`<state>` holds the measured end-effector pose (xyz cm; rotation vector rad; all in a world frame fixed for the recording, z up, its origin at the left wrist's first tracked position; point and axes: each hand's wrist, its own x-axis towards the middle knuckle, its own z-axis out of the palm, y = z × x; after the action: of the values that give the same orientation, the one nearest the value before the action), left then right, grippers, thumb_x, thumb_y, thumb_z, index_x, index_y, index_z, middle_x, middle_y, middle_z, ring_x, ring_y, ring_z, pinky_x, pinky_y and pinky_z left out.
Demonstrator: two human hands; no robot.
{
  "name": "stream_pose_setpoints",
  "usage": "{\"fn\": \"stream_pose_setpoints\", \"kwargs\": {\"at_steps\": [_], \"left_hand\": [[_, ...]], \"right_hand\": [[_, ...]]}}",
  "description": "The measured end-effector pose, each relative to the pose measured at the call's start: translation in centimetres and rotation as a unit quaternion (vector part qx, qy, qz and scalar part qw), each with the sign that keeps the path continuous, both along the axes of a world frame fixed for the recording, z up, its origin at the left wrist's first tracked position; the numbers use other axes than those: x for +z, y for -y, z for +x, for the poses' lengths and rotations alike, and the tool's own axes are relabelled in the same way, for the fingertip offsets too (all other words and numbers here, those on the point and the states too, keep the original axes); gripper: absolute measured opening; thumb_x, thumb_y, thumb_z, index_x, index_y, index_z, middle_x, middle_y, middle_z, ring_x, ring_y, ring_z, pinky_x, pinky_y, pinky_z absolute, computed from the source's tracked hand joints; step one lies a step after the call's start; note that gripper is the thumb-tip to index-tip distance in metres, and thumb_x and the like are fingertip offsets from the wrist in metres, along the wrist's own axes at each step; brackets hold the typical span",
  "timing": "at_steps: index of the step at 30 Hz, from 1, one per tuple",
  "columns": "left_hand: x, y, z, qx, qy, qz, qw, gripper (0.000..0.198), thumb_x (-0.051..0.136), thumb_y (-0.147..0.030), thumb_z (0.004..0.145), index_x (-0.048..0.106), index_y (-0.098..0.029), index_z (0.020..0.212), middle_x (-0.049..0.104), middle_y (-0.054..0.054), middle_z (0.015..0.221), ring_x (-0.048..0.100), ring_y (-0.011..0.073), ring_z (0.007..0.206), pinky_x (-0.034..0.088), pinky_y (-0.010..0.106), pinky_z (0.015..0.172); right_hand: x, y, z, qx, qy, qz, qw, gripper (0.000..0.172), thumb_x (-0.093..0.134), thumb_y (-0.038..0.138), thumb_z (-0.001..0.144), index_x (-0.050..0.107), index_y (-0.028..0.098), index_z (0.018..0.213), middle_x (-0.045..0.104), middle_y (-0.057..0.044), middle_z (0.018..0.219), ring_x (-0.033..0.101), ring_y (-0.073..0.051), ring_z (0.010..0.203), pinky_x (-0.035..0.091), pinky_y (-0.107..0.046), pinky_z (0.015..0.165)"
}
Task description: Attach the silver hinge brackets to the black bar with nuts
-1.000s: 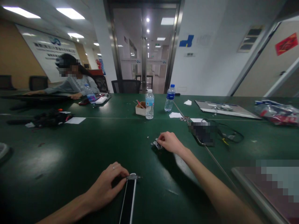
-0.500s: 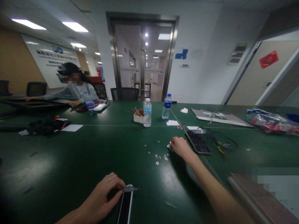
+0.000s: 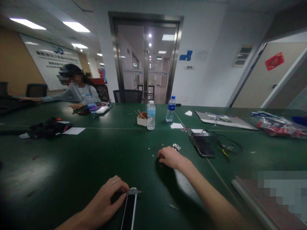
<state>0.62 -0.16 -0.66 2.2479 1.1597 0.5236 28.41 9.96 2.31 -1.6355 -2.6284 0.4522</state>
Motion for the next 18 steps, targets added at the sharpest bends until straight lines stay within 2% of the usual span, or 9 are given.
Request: {"fn": "stream_pose_setpoints", "kwargs": {"at_steps": [5,11,18], "left_hand": [[-0.18,0.04,-0.05,0.006,-0.009,-0.01,1.0,0.017,0.048,-0.013,0.086,0.061,-0.02,0.094,0.061,0.002,0.093,0.053,0.0195,0.087,0.044,0.035,0.081],[-0.05,0.0,-0.26,-0.002,-0.002,-0.022,1.0,0.018,0.047,-0.015,0.087,0.061,-0.021,0.096,0.061,0.003,0.094,0.053,0.0193,0.086,0.045,0.033,0.077],[-0.27,-0.21,-0.38,-0.007,-0.005,-0.02,1.0,0.018,0.047,-0.017,0.088,0.061,-0.021,0.098,0.061,0.002,0.095,0.053,0.0195,0.088,0.046,0.032,0.076]], "right_hand": [[-0.66,-0.27,-0.26,-0.025,-0.003,0.011,1.0,0.015,0.061,0.014,0.079,0.071,0.017,0.089,0.072,-0.005,0.086,0.067,-0.018,0.081,0.046,-0.022,0.072],[-0.26,-0.12,-0.21,-0.044,-0.007,-0.006,0.999,0.013,0.061,0.016,0.08,0.07,0.015,0.089,0.072,-0.006,0.085,0.066,-0.018,0.08,0.046,-0.022,0.069],[-0.55,-0.24,0.27,-0.027,-0.018,0.006,0.999,0.009,0.061,0.017,0.079,0.068,0.017,0.084,0.071,-0.004,0.082,0.065,-0.017,0.076,0.045,-0.021,0.065]]}}
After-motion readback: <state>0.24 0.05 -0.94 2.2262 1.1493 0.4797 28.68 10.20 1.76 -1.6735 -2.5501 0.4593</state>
